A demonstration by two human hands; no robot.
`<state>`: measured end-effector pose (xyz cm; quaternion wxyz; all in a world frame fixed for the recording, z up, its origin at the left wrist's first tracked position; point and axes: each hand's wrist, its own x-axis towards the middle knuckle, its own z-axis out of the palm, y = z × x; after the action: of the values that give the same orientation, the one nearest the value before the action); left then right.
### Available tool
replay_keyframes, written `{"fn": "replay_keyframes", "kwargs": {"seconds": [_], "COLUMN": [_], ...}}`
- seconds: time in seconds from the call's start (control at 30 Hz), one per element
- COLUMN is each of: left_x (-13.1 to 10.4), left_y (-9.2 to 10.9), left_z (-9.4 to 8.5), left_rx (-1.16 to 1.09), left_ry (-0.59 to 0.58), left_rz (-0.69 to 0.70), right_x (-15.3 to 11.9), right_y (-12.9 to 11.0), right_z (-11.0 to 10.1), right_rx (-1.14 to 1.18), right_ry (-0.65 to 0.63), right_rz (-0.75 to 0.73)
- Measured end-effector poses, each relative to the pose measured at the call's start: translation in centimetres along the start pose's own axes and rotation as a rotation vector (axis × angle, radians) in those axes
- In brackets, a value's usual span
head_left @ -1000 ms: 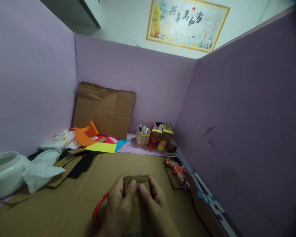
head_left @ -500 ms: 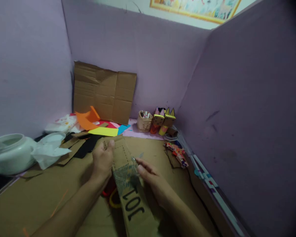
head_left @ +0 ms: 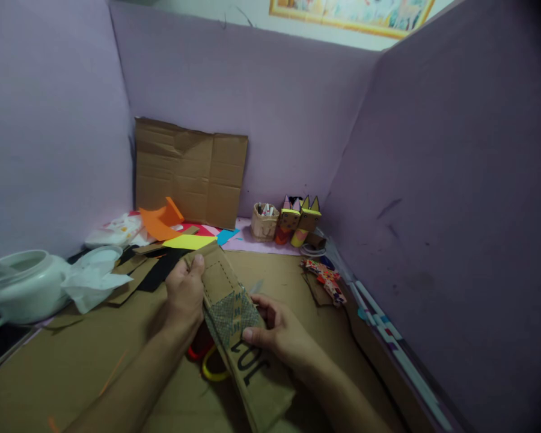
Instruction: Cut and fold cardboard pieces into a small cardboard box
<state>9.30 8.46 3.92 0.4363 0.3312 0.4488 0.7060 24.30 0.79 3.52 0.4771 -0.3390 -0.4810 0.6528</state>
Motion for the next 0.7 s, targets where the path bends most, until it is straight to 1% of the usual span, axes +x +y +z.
{"fn": "replay_keyframes", "kwargs": {"seconds": [0.13, 0.2, 0.3, 0.37, 0.43, 0.5, 0.6, 0.7], "left_x": [0.3, 0.7, 1.3, 1.5, 1.3, 0.4, -2.1, -4.6], "left_y": [0.3, 0.3, 0.5, 0.7, 0.8, 0.9, 0.7, 0.3], "left_z": [-0.1, -0.2, -0.3, -0.2, 0.0, 0.3, 0.8, 1.3], "left_rx": [-0.017, -0.015, -0.003, 0.012, 0.045, 0.103, 0.215, 0.312], "left_ry": [-0.002, 0.004, -0.002, -0.028, -0.1, -0.224, -0.436, -0.583], "left_rz": [-0.008, -0.01, -0.034, -0.08, -0.164, -0.273, -0.401, -0.442], "right_x": [-0.3, -0.4, -0.2, 0.0, 0.2, 0.4, 0.9, 1.4], "right_y": [-0.1, 0.0, 0.1, 0.3, 0.3, 0.2, 0.0, 0.0], "right_z": [-0.2, -0.3, -0.3, -0.3, -0.4, -0.7, -1.6, -2.6], "right_rx": [0.052, 0.089, 0.122, 0.144, 0.181, 0.224, 0.261, 0.281], "right_ry": [-0.1, -0.125, -0.09, -0.056, -0.012, 0.083, 0.263, 0.386], "right_rz": [0.122, 0.171, 0.212, 0.221, 0.219, 0.177, 0.069, 0.0]}}
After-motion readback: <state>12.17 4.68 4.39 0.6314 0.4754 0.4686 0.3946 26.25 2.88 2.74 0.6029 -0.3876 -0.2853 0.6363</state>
